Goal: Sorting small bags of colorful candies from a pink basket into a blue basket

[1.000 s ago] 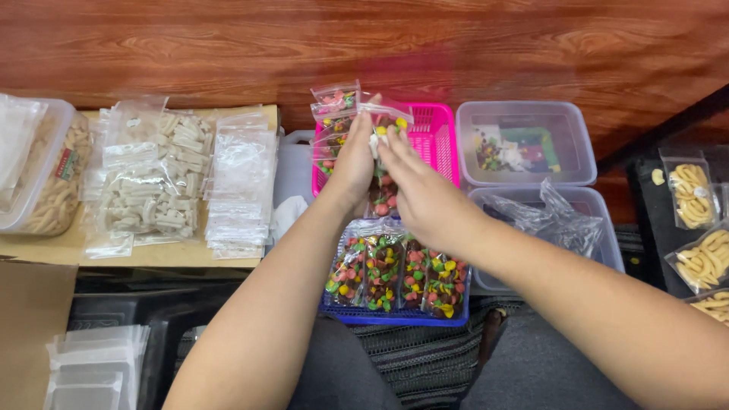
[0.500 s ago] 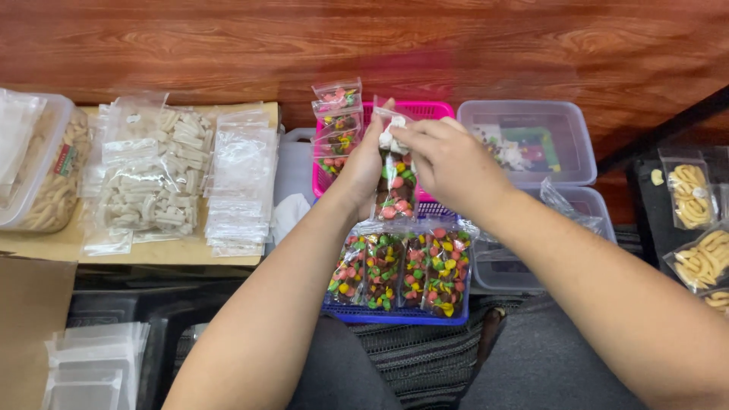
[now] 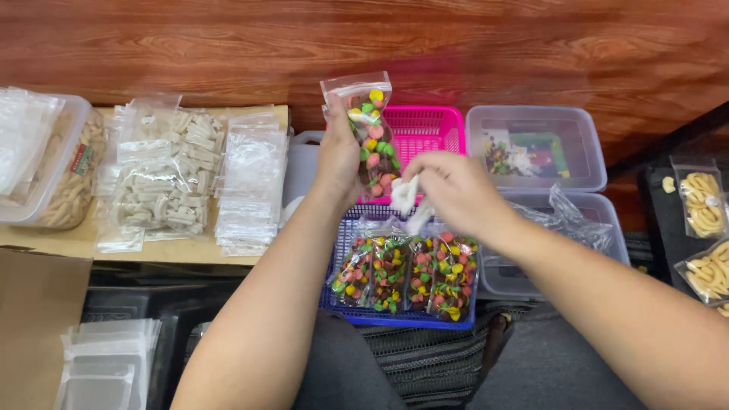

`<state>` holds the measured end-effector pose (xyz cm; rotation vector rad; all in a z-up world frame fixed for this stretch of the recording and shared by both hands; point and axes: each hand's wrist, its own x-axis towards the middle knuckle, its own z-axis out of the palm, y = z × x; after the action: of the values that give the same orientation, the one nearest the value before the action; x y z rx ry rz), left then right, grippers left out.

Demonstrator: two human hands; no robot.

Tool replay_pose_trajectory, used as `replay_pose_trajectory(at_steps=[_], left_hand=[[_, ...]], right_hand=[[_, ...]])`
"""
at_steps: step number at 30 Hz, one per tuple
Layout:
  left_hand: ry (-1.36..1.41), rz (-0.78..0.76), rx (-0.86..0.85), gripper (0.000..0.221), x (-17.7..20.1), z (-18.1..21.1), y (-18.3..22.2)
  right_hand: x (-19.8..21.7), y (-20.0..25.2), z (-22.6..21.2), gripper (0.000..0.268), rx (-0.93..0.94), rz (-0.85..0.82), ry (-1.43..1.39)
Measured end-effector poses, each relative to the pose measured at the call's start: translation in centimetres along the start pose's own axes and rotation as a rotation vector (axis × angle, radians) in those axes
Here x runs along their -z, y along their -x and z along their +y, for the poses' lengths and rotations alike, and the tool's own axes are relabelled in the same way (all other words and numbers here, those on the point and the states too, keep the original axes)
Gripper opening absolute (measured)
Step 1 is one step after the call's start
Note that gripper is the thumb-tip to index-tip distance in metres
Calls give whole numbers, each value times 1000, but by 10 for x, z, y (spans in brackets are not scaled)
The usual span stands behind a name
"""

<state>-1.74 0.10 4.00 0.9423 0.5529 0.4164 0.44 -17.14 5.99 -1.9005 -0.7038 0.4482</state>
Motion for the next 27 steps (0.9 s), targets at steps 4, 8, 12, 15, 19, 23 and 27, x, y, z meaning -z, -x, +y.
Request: replay_pose_trajectory(at_steps=[4,8,12,15,19,23,27], left_hand=[[-157,25,-108,69,16,-28,-22],[-168,-116,-188,31,27,-57,-47],[-276,-198,-194,27,11,-52,-26],[-554,-226,-486,23,10,-80,-39],[-915,-236,-481,40,17,-53,-28],[-1069,-210,-433,54,22,-23,-15],[-1288,-443,-111,59,20,5,-2]], right_hand=[[20,-44,58,25,-242,133,-316],[26,-39,37,28,-373,87,-373],[18,-51,58,57,-61,-66,-378],[2,-64,67,35,-64,-93,-281],[7,-76,86,27,-106,-12,-236],[6,-92,83,42,-245,99,38],[-9,-111,109,57,-311,164,61]])
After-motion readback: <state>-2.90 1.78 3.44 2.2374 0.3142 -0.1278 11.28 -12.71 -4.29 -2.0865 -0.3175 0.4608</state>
